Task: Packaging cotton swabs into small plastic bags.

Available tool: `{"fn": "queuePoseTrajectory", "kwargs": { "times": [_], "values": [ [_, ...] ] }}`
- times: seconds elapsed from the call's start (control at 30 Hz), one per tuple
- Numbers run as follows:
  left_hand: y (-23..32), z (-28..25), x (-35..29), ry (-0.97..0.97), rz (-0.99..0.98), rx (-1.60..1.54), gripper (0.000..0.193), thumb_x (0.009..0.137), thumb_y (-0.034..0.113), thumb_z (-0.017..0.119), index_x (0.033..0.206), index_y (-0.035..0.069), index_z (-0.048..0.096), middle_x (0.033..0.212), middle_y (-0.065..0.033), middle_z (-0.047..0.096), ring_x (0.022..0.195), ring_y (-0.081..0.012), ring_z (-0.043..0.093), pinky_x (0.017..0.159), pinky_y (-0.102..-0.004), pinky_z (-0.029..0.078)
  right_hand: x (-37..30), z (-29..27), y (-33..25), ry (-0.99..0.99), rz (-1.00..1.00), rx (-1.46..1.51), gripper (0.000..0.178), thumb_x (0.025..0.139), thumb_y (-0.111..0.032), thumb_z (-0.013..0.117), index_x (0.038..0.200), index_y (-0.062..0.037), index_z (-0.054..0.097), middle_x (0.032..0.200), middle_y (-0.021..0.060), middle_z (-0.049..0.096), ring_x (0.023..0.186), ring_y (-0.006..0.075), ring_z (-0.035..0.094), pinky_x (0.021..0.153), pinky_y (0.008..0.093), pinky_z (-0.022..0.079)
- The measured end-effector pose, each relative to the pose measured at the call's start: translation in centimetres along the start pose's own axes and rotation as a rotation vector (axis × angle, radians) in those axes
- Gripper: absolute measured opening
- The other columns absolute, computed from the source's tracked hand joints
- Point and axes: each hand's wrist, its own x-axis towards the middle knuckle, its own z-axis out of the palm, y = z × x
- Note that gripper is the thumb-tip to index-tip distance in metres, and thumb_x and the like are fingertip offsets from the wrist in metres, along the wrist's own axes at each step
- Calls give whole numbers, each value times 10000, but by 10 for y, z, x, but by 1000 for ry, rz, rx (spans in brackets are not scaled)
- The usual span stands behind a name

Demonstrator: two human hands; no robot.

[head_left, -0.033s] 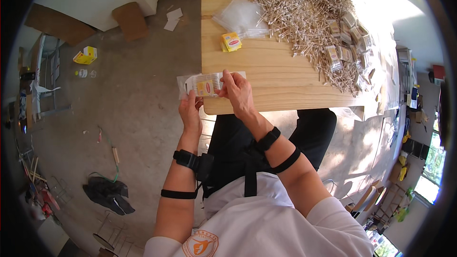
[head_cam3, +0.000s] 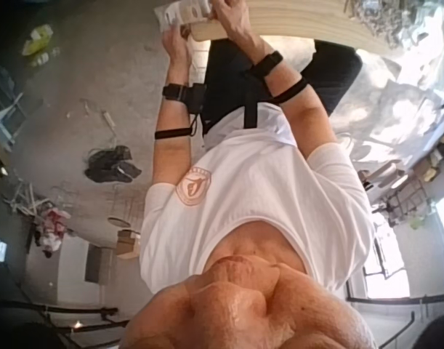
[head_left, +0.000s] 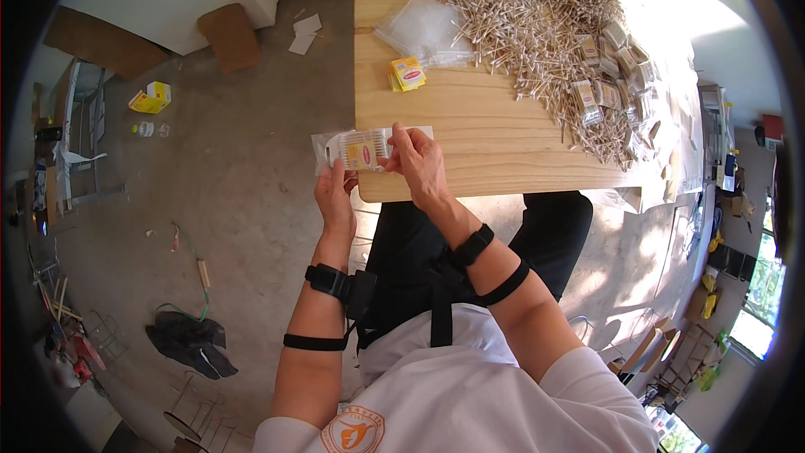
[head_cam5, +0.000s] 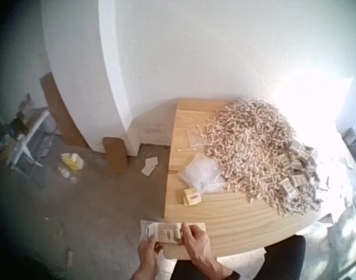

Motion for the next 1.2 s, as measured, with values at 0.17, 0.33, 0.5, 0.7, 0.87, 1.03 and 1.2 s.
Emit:
{"fn": "queuePoseTrajectory", "kwargs": {
  "times": [0.17, 0.33, 0.5, 0.7, 0.87, 1.03, 1.2],
  "values": [
    [-1, 2, -1, 28, 5, 17, 247, 1037, 275, 556, 1193, 93, 617, 1030, 13, 644, 925, -87, 571, 842, -283, 441, -1, 2, 4, -16, 37, 53, 443, 1018, -394, 580, 958, 44, 608, 698, 41, 558, 604, 128, 629, 658, 260, 577],
    [-1, 3, 1, 49, 16, 12, 290, 1030, 269, 577, 1209, 46, 627, 1032, -18, 672, 879, -81, 603, 775, -250, 480, -1, 2, 5, -6, 42, 65, 423, 1018, -372, 588, 955, 46, 615, 716, 44, 570, 625, 137, 646, 664, 261, 572],
    [1, 2, 5, 106, -46, -24, 445, 1026, 459, 531, 1179, 55, 639, 988, -26, 663, 855, -87, 600, 750, -255, 481, -8, -6, -1, -5, -155, -198, 388, 1013, -333, 604, 1001, 54, 625, 788, 59, 642, 662, 134, 640, 696, 277, 574],
    [7, 11, 20, 187, -81, -18, 497, 1010, 514, 530, 1149, 52, 649, 971, -24, 661, 841, -95, 599, 726, -248, 474, 4, -2, 13, 61, -500, -26, 332, 1066, -210, 494, 1294, 26, 543, 1274, 93, 607, 1173, 186, 586, 1054, 328, 460],
    [-1, 25, 26, 210, 3, -54, 428, 1005, 439, 585, 1152, 42, 646, 1015, -34, 665, 903, -119, 621, 765, -279, 500, 11, 14, 41, -50, -498, 331, 405, 1089, -165, 399, 1451, 15, 405, 1612, 113, 273, 1476, 232, 297, 1210, 366, 272],
    [-4, 24, 24, 214, 9, -53, 413, 993, 388, 632, 1159, 11, 636, 1074, -60, 669, 956, -155, 640, 821, -309, 521, 7, 26, 40, -17, -500, 297, 398, 1089, -153, 393, 1444, 26, 411, 1614, 113, 266, 1473, 226, 293, 1212, 352, 265],
    [-2, 20, 23, 178, -3, -67, 486, 999, 450, 598, 1209, 13, 618, 1113, -61, 663, 981, -159, 633, 859, -323, 506, 6, 27, 36, -5, -503, 288, 333, 1090, -138, 383, 1381, 5, 463, 1609, 141, 286, 1465, 233, 306, 1196, 329, 263]
  ]
}}
